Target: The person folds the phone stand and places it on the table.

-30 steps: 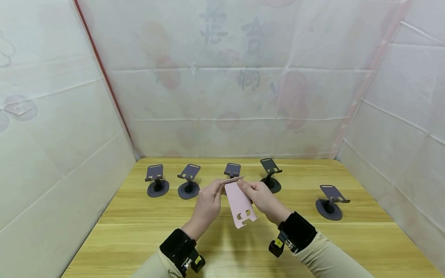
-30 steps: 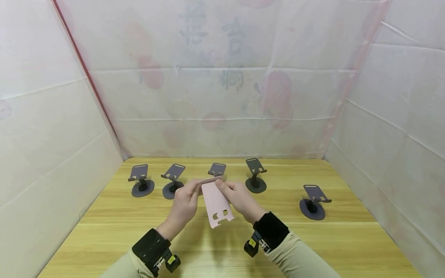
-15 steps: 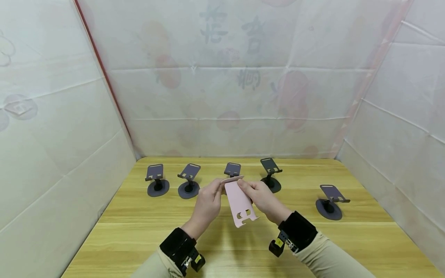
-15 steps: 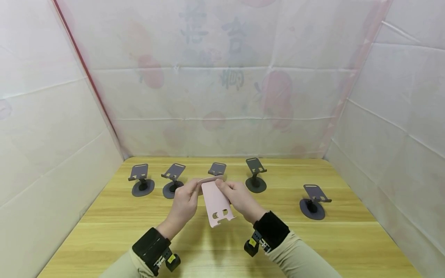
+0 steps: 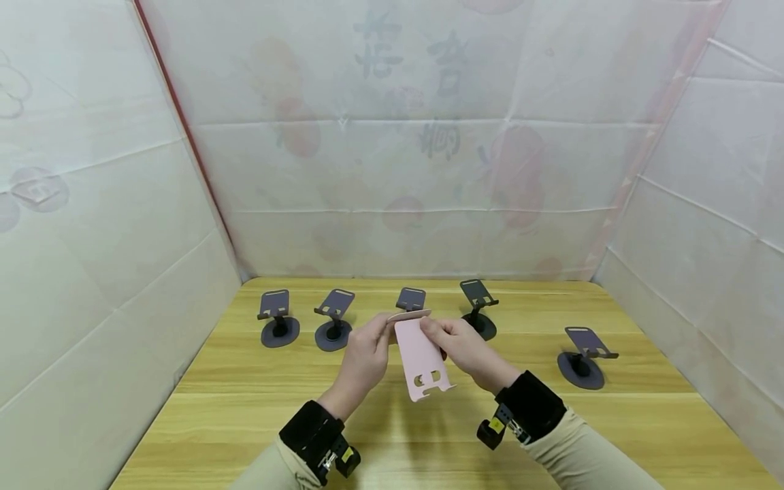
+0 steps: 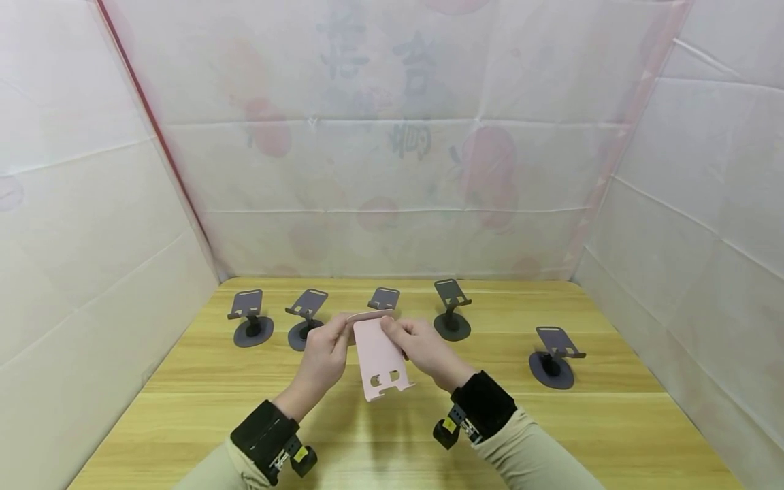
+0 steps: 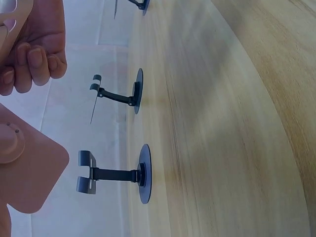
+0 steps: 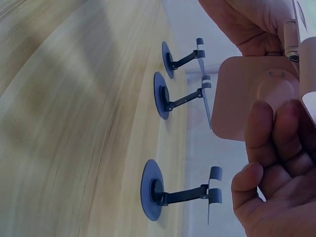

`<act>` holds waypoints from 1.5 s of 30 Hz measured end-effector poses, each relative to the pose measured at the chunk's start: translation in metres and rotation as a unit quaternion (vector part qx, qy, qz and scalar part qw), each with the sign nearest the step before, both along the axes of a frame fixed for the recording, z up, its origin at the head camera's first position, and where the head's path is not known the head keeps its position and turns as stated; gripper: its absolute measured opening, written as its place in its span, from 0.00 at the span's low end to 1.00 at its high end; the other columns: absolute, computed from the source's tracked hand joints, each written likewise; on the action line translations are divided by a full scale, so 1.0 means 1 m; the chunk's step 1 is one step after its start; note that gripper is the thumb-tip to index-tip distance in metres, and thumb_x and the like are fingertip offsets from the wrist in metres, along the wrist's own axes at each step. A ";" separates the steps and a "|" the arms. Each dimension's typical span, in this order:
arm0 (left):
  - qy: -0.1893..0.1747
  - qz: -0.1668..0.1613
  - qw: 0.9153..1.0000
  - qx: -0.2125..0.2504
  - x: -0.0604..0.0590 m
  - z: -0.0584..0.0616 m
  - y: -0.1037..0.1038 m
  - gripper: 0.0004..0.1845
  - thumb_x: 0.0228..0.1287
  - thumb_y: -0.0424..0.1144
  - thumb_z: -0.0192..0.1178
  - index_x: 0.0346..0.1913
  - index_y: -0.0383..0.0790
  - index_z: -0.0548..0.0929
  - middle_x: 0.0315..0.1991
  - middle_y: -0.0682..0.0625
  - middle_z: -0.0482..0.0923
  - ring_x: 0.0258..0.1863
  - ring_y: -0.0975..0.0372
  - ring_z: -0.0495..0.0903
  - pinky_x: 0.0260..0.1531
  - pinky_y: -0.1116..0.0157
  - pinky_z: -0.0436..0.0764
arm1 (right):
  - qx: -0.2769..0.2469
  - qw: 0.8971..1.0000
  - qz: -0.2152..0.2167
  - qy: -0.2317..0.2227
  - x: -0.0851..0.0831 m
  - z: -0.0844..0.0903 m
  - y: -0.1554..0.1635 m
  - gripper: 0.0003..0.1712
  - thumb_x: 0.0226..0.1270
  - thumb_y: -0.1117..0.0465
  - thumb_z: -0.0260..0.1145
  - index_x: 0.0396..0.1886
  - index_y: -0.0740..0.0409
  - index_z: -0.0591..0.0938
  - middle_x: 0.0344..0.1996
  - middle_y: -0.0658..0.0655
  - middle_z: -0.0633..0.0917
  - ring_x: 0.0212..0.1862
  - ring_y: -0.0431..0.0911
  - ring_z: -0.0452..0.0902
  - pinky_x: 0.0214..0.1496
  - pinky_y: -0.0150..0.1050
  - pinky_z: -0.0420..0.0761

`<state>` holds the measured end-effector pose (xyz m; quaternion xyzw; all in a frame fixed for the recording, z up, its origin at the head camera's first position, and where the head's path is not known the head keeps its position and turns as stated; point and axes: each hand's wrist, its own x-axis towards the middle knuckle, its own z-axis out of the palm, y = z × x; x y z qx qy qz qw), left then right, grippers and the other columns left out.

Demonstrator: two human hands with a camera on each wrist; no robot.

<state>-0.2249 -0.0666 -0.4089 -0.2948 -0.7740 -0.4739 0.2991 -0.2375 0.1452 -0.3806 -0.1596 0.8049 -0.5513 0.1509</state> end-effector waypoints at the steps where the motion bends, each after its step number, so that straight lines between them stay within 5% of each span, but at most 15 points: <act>1: 0.004 0.006 1.000 0.000 0.000 0.000 -0.001 0.09 0.77 0.25 0.53 0.48 0.34 0.83 0.42 0.42 0.89 0.37 0.56 0.90 0.36 0.67 0.87 | 0.000 1.000 0.007 0.000 0.001 0.000 0.000 0.33 0.77 0.32 0.53 0.32 0.57 0.82 0.25 0.53 0.79 0.34 0.48 0.76 0.42 0.42 0.73; 6: 0.024 0.044 0.999 0.004 -0.003 0.000 -0.005 0.08 0.74 0.24 0.55 0.44 0.34 0.84 0.38 0.42 0.89 0.32 0.56 0.89 0.29 0.65 0.85 | -0.004 0.999 0.046 -0.006 0.003 -0.002 0.003 0.30 0.79 0.37 0.54 0.34 0.59 0.82 0.27 0.53 0.79 0.35 0.47 0.75 0.41 0.40 0.73; 15: -0.007 0.028 0.999 0.029 -0.005 0.000 -0.013 0.09 0.77 0.26 0.53 0.46 0.31 0.84 0.38 0.39 0.89 0.36 0.53 0.91 0.35 0.57 0.89 | -0.052 0.991 0.111 -0.049 0.006 -0.006 0.010 0.25 0.80 0.45 0.58 0.45 0.65 0.83 0.34 0.57 0.86 0.34 0.47 0.80 0.47 0.44 0.81; 25: -0.026 0.047 0.998 0.036 -0.003 0.002 -0.017 0.09 0.79 0.29 0.52 0.47 0.34 0.84 0.40 0.42 0.89 0.39 0.53 0.90 0.37 0.56 0.88 | -0.102 0.982 0.140 -0.077 0.006 -0.011 0.014 0.14 0.78 0.55 0.64 0.36 0.61 0.78 0.36 0.55 0.86 0.33 0.46 0.82 0.49 0.46 0.82; 32: -0.089 -0.024 0.993 0.076 -0.001 0.003 -0.015 0.17 0.84 0.37 0.45 0.60 0.51 0.84 0.50 0.53 0.88 0.43 0.60 0.90 0.41 0.66 0.87 | -0.116 0.978 0.156 -0.073 0.007 -0.012 0.015 0.11 0.78 0.58 0.63 0.38 0.62 0.78 0.38 0.55 0.87 0.32 0.44 0.82 0.46 0.42 0.83; 38: -0.090 -0.045 0.990 0.097 -0.002 0.002 -0.013 0.18 0.85 0.39 0.43 0.61 0.54 0.83 0.54 0.58 0.87 0.47 0.64 0.88 0.42 0.63 0.88 | -0.121 0.978 0.152 -0.072 0.008 -0.011 0.014 0.10 0.78 0.59 0.63 0.37 0.61 0.78 0.39 0.55 0.87 0.32 0.45 0.82 0.43 0.39 0.83; 40: -0.087 -0.035 0.991 0.099 -0.001 0.002 -0.012 0.18 0.84 0.38 0.44 0.59 0.50 0.84 0.53 0.55 0.87 0.46 0.62 0.89 0.42 0.62 0.88 | -0.120 0.979 0.150 -0.069 0.008 -0.011 0.014 0.10 0.78 0.59 0.63 0.37 0.62 0.78 0.39 0.55 0.88 0.32 0.44 0.82 0.43 0.39 0.83; 45: -0.077 0.047 0.991 0.096 0.002 0.004 -0.011 0.12 0.81 0.34 0.50 0.46 0.38 0.86 0.40 0.46 0.89 0.37 0.60 0.87 0.35 0.64 0.84 | -0.113 0.981 0.151 -0.051 0.009 -0.009 0.015 0.13 0.78 0.57 0.63 0.38 0.63 0.79 0.39 0.55 0.88 0.33 0.44 0.83 0.44 0.42 0.84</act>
